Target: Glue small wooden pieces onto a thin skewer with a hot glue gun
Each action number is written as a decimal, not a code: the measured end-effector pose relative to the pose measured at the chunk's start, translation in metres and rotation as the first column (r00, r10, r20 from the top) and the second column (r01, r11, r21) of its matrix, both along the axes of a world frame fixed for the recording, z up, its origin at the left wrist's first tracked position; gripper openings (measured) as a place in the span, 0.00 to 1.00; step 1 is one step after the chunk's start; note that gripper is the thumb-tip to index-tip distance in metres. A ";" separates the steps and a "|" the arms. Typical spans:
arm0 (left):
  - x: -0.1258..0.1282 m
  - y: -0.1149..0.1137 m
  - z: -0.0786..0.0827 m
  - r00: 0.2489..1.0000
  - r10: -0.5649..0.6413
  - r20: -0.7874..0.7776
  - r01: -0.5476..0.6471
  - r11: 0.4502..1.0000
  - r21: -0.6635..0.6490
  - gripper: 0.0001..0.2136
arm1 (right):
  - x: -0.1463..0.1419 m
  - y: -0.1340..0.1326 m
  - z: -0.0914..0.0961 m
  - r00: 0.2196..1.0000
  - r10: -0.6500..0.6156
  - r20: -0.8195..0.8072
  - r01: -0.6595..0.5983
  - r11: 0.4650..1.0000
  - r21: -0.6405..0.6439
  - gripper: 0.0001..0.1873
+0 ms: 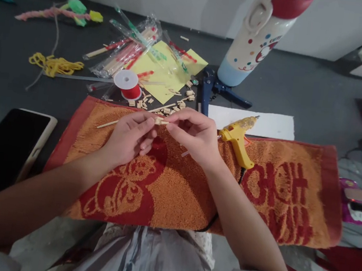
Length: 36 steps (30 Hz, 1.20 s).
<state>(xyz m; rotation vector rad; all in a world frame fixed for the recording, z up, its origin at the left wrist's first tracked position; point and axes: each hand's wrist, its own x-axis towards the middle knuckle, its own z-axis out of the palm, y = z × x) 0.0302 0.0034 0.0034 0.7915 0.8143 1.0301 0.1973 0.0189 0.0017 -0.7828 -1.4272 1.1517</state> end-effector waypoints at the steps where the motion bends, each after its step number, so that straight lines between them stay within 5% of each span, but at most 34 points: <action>1: 0.000 0.000 0.001 1.000 -0.003 0.003 0.003 1.000 -0.012 0.15 | 0.000 0.000 -0.001 1.000 -0.017 0.013 0.017 1.000 0.012 0.08; 21: -0.001 0.000 -0.003 0.985 -0.027 -0.168 0.037 0.998 0.059 0.15 | 0.004 -0.003 0.005 0.976 -0.112 0.189 0.088 0.987 0.132 0.03; 36: -0.001 -0.002 -0.006 0.989 -0.002 -0.145 0.011 0.998 0.062 0.15 | 0.005 -0.002 0.003 0.960 -0.161 0.228 0.124 0.978 0.168 0.01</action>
